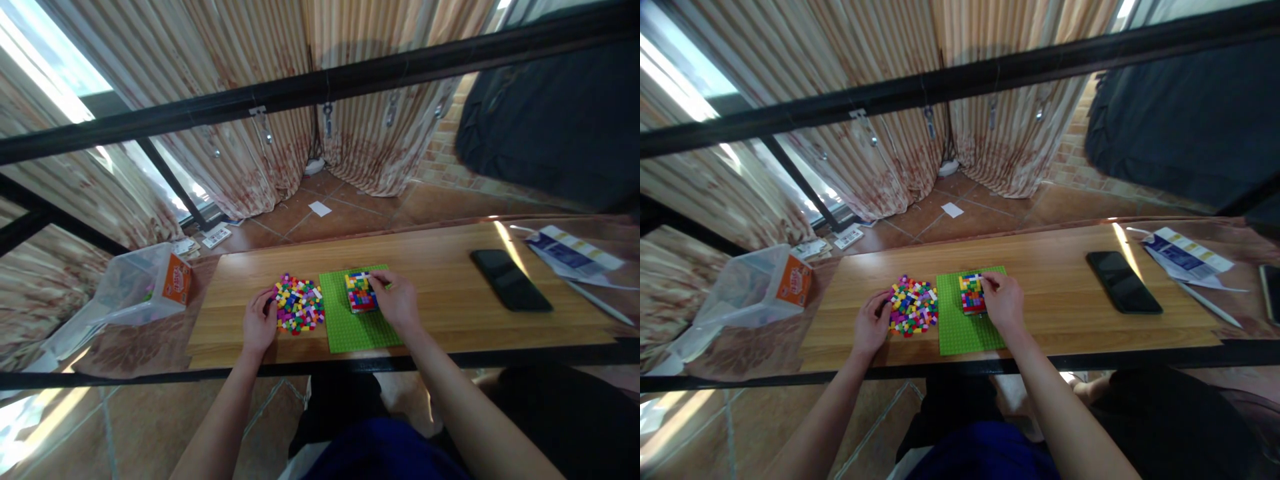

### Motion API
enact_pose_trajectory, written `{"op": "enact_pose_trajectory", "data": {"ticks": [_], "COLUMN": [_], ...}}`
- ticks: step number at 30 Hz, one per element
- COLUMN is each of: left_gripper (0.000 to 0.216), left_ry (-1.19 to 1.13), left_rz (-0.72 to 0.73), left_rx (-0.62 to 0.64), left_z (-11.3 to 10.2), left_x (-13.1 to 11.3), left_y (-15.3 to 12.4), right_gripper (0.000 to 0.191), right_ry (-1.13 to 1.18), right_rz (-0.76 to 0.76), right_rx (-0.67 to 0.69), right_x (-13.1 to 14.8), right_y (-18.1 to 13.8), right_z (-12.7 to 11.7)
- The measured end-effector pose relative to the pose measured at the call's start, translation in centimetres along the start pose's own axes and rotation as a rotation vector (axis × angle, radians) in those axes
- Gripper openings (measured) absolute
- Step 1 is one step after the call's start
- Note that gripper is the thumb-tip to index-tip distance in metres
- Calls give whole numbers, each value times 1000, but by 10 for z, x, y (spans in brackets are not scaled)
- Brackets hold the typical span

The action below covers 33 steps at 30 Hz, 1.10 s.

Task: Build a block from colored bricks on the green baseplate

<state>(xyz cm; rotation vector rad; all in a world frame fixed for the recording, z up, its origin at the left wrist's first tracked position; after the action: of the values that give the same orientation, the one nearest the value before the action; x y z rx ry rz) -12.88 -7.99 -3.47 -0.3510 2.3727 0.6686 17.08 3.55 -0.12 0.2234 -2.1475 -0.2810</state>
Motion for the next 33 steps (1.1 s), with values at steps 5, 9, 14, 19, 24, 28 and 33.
{"op": "enact_pose_trajectory", "data": {"ticks": [5, 9, 14, 19, 24, 28, 33], "left_gripper": [25, 25, 24, 24, 24, 23, 22], "left_ry": [-13, -9, -2, 8, 4, -3, -3], "left_rz": [-1, 5, -3, -3, -4, 4, 8], "left_rx": [-1, -10, -16, -16, -18, -18, -32], "left_z": [2, 2, 2, 2, 3, 3, 4], "left_x": [2, 2, 1, 2, 3, 1, -1], "left_y": [0, 0, 0, -1, 0, 0, -1], "right_gripper": [25, 26, 27, 29, 30, 32, 29], "right_ry": [82, 33, -10, -85, -107, -103, -130], "right_rz": [81, 108, 130, 123, 116, 109, 8], "right_rx": [18, 42, 75, 71, 78, 106, 40], "right_x": [3, 4, 2, 4, 7, 4, 13], "right_y": [5, 8, 10, 10, 12, 14, 3], "right_z": [3, 3, 2, 2, 3, 3, -1]}}
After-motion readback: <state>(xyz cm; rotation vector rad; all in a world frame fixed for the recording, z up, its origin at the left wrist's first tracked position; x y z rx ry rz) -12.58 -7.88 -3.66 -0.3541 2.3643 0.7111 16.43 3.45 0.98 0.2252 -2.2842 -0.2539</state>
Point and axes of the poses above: each hand's wrist, its own y-axis towards the middle knuckle, its own z-axis out of the palm, x = y × z, the point moved 1 cm from there along y, towards the middle knuckle, and after that the axes turned 4 degrees about -z, right-handed, at the moved point
